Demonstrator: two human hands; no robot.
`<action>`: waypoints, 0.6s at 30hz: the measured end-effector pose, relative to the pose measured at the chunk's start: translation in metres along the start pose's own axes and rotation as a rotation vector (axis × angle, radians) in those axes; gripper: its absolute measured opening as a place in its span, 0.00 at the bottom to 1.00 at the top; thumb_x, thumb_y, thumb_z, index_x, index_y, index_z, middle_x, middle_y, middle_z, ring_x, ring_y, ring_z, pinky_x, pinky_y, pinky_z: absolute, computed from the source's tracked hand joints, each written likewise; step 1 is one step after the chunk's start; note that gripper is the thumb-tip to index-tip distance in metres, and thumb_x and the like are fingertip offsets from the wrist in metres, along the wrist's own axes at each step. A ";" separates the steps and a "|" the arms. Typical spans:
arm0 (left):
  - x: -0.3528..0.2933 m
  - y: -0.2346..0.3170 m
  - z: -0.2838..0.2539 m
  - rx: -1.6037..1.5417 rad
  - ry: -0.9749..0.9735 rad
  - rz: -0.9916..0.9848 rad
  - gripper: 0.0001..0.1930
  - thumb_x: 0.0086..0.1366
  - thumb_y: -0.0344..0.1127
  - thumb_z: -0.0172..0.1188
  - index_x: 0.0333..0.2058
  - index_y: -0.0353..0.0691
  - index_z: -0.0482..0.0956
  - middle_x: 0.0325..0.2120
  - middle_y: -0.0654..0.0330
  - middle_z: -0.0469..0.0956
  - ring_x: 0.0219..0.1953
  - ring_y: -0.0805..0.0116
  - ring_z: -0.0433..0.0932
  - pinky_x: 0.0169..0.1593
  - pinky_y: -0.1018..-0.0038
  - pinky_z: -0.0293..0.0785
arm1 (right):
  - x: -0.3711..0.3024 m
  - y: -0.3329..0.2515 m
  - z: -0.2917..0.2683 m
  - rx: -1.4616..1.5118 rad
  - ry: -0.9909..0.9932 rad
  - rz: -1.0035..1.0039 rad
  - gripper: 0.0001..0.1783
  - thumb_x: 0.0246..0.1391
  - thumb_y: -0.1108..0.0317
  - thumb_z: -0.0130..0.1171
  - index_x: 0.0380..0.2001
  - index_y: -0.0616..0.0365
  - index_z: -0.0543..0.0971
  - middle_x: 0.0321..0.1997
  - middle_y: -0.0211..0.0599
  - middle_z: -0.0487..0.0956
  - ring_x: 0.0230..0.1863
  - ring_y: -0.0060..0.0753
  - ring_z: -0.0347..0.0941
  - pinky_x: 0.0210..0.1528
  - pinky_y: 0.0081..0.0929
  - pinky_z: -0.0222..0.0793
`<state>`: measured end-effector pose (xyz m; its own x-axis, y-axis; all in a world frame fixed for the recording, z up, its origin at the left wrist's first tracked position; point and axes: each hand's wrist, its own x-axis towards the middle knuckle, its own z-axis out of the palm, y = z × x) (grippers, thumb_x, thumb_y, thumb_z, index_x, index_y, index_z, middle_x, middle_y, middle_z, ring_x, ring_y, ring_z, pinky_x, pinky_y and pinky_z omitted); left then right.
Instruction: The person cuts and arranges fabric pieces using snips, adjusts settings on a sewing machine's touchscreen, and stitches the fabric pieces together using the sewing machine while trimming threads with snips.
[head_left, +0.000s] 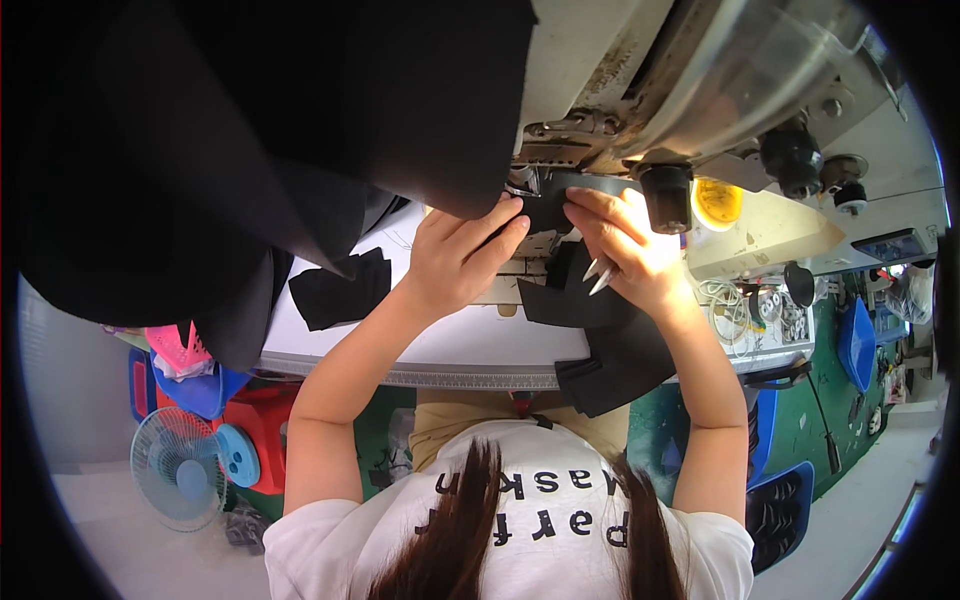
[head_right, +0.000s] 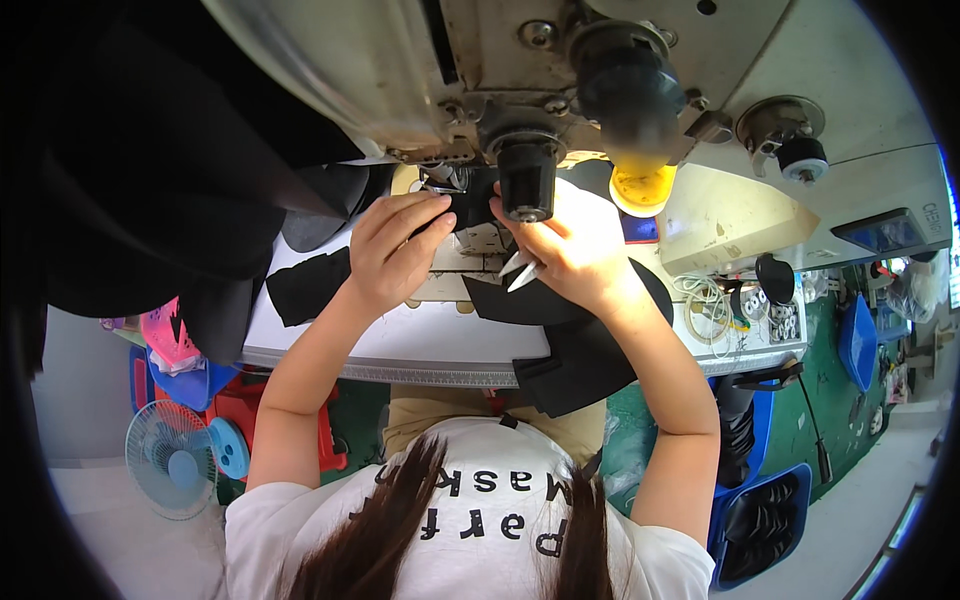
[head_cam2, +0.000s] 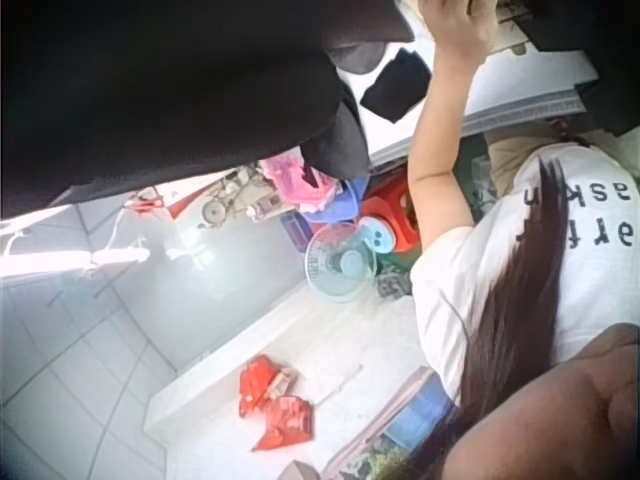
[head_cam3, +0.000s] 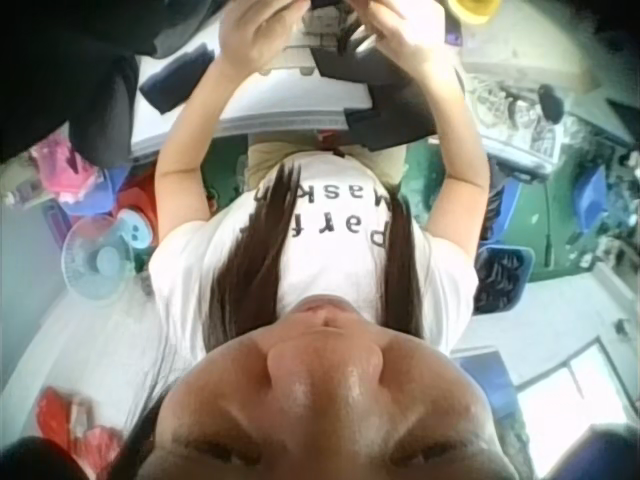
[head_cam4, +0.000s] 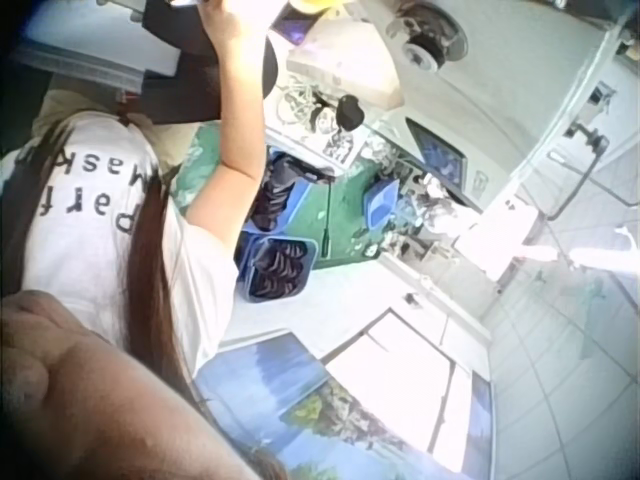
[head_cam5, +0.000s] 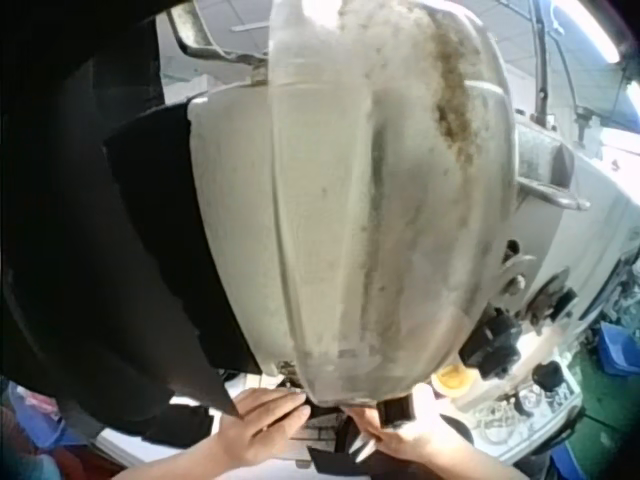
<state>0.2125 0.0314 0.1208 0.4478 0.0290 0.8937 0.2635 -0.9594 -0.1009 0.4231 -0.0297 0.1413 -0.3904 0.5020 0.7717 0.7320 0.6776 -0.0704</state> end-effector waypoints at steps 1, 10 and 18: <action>0.001 -0.002 0.001 0.006 0.002 0.000 0.13 0.42 0.21 0.64 0.32 0.34 0.78 0.32 0.55 0.78 0.33 0.60 0.77 0.30 0.71 0.73 | 0.002 0.003 0.000 0.000 0.000 -0.001 0.27 0.27 0.77 0.61 0.40 0.55 0.79 0.37 0.34 0.79 0.36 0.39 0.76 0.35 0.31 0.73; 0.010 -0.012 0.006 -0.004 -0.094 -0.149 0.15 0.37 0.19 0.60 0.30 0.34 0.77 0.24 0.58 0.73 0.28 0.60 0.73 0.29 0.70 0.71 | -0.002 0.022 -0.002 -0.021 -0.179 0.285 0.16 0.46 0.82 0.57 0.40 0.58 0.78 0.36 0.39 0.79 0.35 0.35 0.77 0.37 0.26 0.72; -0.016 -0.007 -0.001 0.177 -0.134 -0.132 0.21 0.42 0.21 0.59 0.40 0.35 0.75 0.22 0.61 0.70 0.22 0.63 0.69 0.27 0.70 0.65 | -0.006 -0.035 -0.009 0.150 -0.436 0.092 0.21 0.41 0.74 0.62 0.43 0.61 0.74 0.43 0.38 0.75 0.34 0.36 0.76 0.34 0.29 0.74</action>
<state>0.2029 0.0378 0.1075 0.5059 0.1987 0.8394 0.4671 -0.8812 -0.0730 0.4049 -0.0617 0.1450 -0.5493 0.7207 0.4229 0.6981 0.6739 -0.2418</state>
